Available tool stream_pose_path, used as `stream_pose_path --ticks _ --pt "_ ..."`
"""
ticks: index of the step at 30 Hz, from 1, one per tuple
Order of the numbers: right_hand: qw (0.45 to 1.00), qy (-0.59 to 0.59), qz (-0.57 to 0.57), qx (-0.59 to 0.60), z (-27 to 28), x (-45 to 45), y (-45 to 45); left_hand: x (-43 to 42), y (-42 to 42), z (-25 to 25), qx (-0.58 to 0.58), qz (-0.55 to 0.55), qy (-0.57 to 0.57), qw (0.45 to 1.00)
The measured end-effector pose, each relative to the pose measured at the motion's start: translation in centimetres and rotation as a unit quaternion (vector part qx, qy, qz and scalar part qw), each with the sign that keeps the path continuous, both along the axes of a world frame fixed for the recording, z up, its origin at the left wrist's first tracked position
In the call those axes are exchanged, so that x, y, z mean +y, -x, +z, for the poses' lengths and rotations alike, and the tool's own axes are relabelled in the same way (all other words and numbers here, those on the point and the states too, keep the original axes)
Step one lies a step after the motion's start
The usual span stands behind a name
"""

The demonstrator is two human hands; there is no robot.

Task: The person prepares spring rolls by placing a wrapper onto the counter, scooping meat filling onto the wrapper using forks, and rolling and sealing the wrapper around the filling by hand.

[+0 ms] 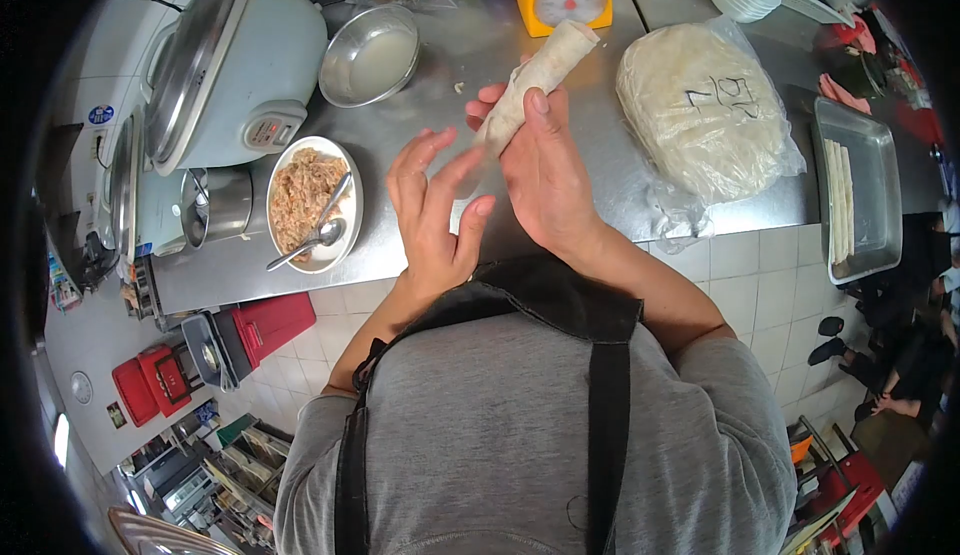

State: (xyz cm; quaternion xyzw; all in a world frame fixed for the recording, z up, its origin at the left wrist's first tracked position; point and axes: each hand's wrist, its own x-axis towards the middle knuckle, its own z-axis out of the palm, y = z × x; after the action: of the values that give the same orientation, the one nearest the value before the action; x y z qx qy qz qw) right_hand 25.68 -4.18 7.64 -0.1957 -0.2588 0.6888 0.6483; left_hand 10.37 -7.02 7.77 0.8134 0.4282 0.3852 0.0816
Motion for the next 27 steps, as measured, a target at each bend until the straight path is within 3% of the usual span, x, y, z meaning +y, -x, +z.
stream_pose_path --ticks 8,11,14,17,20,23,27 --pt "0.997 0.019 0.025 0.067 1.2 0.1 -0.2 1.2 -0.4 -0.3 0.112 0.017 -0.044 0.993" --pt "0.998 0.034 0.022 0.044 1.3 0.4 -0.6 0.9 -0.4 -0.5 0.102 0.002 -0.034 0.994" --pt "0.999 0.028 0.018 0.021 0.6 0.9 -0.9 1.6 0.7 -0.4 0.013 -0.055 -0.029 0.998" --pt "0.999 0.013 0.018 0.030 -0.4 1.5 -1.0 4.3 3.2 0.5 0.010 0.047 -0.016 0.999" --pt "0.999 0.024 0.019 0.028 -0.6 1.1 -1.2 9.9 5.9 -0.3 0.173 0.184 -0.063 0.966" --pt "0.999 0.027 0.022 0.028 -0.7 0.9 -1.2 14.0 10.2 -5.7 0.307 0.219 -0.029 0.926" --pt "0.999 0.026 0.018 0.027 -0.5 1.1 -1.5 15.5 10.2 -4.9 0.362 0.182 0.094 0.909"
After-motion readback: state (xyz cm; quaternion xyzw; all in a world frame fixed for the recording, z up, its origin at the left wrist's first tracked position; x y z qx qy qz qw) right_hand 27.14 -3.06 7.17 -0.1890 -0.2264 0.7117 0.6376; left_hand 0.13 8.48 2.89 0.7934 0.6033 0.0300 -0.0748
